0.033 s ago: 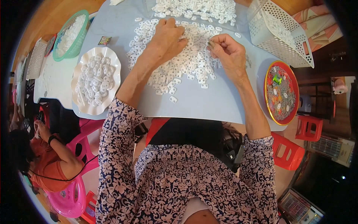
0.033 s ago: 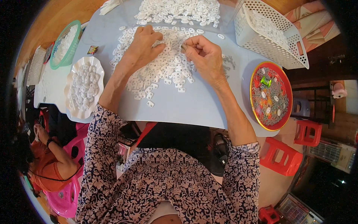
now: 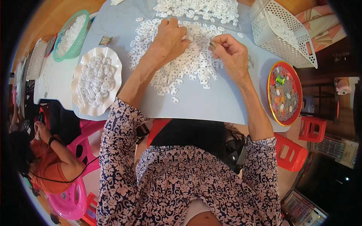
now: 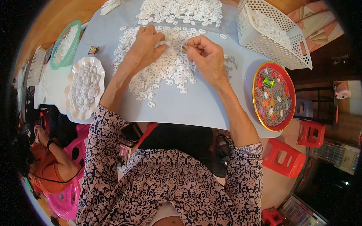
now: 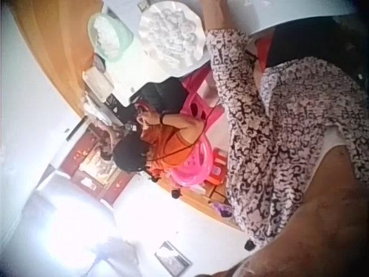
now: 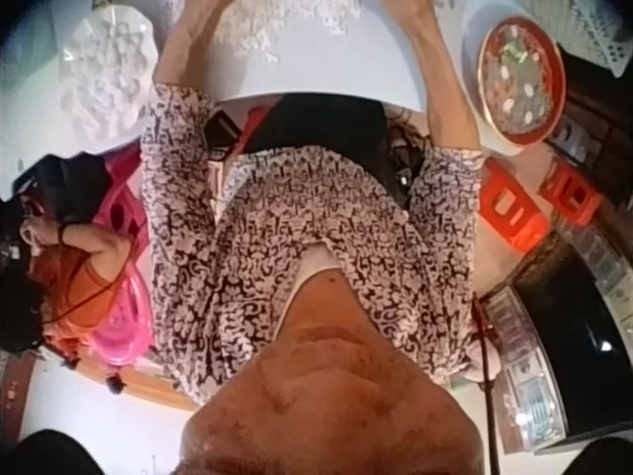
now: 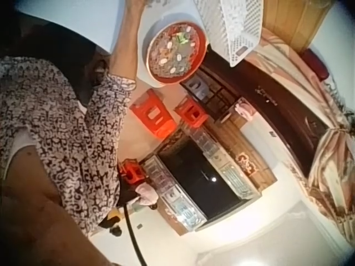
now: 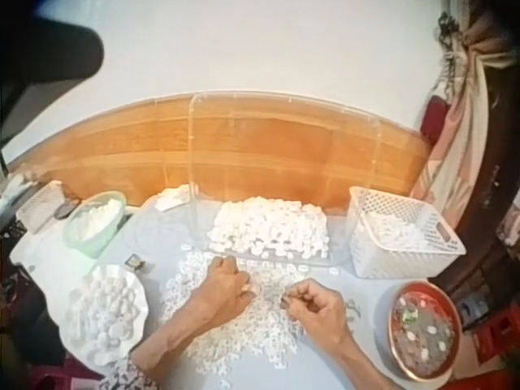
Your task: Assembling small white plastic components by hand on a white table.
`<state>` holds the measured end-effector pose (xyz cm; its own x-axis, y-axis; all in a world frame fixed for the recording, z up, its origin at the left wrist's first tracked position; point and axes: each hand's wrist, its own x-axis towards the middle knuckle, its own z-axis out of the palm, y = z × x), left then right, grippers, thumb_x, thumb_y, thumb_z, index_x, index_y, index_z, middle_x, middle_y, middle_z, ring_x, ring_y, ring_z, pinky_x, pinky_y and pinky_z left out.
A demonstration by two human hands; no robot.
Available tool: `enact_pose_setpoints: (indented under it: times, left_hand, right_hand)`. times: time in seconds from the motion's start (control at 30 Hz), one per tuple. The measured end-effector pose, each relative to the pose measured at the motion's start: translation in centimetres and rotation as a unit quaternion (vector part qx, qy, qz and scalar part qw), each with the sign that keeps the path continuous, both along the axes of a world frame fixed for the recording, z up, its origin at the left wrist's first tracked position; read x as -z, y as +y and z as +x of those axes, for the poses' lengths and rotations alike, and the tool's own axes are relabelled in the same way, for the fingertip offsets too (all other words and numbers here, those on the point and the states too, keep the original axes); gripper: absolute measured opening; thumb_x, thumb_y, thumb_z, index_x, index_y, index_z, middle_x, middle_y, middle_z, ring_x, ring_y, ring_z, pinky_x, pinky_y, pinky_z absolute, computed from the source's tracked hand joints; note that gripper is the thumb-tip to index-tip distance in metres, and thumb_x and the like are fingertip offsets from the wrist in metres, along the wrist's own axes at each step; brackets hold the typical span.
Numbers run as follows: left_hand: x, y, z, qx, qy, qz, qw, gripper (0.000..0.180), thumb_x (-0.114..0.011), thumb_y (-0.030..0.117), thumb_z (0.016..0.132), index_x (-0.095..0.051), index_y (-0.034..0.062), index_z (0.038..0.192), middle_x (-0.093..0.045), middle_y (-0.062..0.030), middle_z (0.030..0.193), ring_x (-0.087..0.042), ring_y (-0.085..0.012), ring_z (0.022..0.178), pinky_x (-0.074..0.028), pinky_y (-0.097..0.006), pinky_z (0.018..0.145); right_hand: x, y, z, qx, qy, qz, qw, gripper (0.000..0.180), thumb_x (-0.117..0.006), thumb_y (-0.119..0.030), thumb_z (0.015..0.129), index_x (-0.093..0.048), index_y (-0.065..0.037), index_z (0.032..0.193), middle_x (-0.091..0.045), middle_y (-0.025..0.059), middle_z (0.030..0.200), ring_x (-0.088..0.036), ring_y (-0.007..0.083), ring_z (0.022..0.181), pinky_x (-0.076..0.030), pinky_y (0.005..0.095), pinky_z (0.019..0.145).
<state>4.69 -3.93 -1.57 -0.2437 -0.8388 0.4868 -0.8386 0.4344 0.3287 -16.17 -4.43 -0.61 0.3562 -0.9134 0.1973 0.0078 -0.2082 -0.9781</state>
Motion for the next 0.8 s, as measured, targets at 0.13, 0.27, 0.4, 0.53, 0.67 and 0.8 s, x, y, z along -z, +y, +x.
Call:
enact_pose_setpoints:
  times: [0.13, 0.27, 0.4, 0.53, 0.67, 0.8]
  left_hand:
    - [1.1, 0.1, -0.6, -0.015, 0.005, -0.013, 1.0, 0.01, -0.059, 0.002, 0.076, -0.062, 0.0009, 0.085, -0.052, -0.013, 0.08, -0.047, -0.033, 0.09, -0.042, -0.039, 0.079]
    - [0.0, 0.6, -0.3, 0.028, 0.045, -0.024, 0.998, 0.007, -0.058, 0.001, 0.077, -0.063, 0.0, 0.082, -0.058, -0.0133, 0.083, -0.053, -0.0283, 0.087, -0.046, -0.037, 0.077]
    - [-1.3, 0.8, -1.0, 0.02, 0.403, 0.182, 0.897, 0.007, -0.059, 0.007, 0.084, -0.063, 0.0017, 0.085, -0.058, -0.0032, 0.078, -0.053, -0.0125, 0.067, -0.044, -0.027, 0.062]
    - [-0.6, 1.1, -2.0, 0.095, 0.665, 0.281, 0.685, 0.012, -0.058, 0.009, 0.086, -0.062, 0.0001, 0.092, -0.058, -0.0017, 0.081, -0.053, -0.012, 0.07, -0.044, -0.026, 0.065]
    - [-0.5, 1.5, -3.4, 0.064, 0.735, 0.246, 0.629, 0.016, -0.058, 0.01, 0.087, -0.061, 0.0017, 0.1, -0.058, -0.0014, 0.084, -0.052, -0.0103, 0.077, -0.042, -0.025, 0.068]
    - [-0.6, 1.6, -4.3, 0.047, 0.736, 0.227, 0.636, 0.018, -0.059, 0.011, 0.086, -0.061, 0.0033, 0.102, -0.057, -0.0001, 0.086, -0.051, -0.0087, 0.081, -0.041, -0.024, 0.071]
  right_hand:
    - [-0.1, 0.1, 0.2, -0.006, 0.006, 0.001, 1.0, 0.007, -0.062, -0.005, 0.085, -0.06, 0.002, 0.088, -0.061, 0.0008, 0.072, -0.05, 0.0045, 0.061, -0.042, 0.0186, 0.055]
    - [0.1, -0.2, 0.0, -0.013, -0.008, -0.006, 1.0, 0.007, -0.061, -0.005, 0.086, -0.06, 0.002, 0.089, -0.06, 0.0009, 0.072, -0.052, 0.0047, 0.062, -0.043, 0.0188, 0.056]
    - [-0.1, -0.1, -0.2, -0.022, -0.008, 0.009, 1.0, 0.008, -0.061, -0.005, 0.086, -0.06, 0.002, 0.09, -0.061, 0.0016, 0.073, -0.055, 0.0056, 0.066, -0.046, 0.0202, 0.058]
    - [-0.1, 0.0, 0.0, -0.075, -0.069, 0.041, 0.994, 0.009, -0.058, -0.005, 0.089, -0.059, 0.003, 0.095, -0.061, 0.0071, 0.09, -0.059, 0.0093, 0.073, -0.051, 0.0234, 0.066]
    - [-0.7, 0.9, 0.9, -0.088, -0.137, 0.115, 0.98, 0.011, -0.055, -0.007, 0.091, -0.058, 0.002, 0.098, -0.056, 0.0099, 0.112, -0.064, 0.018, 0.087, -0.054, 0.0278, 0.074]
    - [-0.4, 1.0, 1.4, -0.105, -0.192, 0.166, 0.961, 0.013, -0.055, -0.013, 0.092, -0.057, -0.002, 0.099, -0.051, 0.0081, 0.121, -0.061, 0.0223, 0.099, -0.053, 0.0331, 0.08]
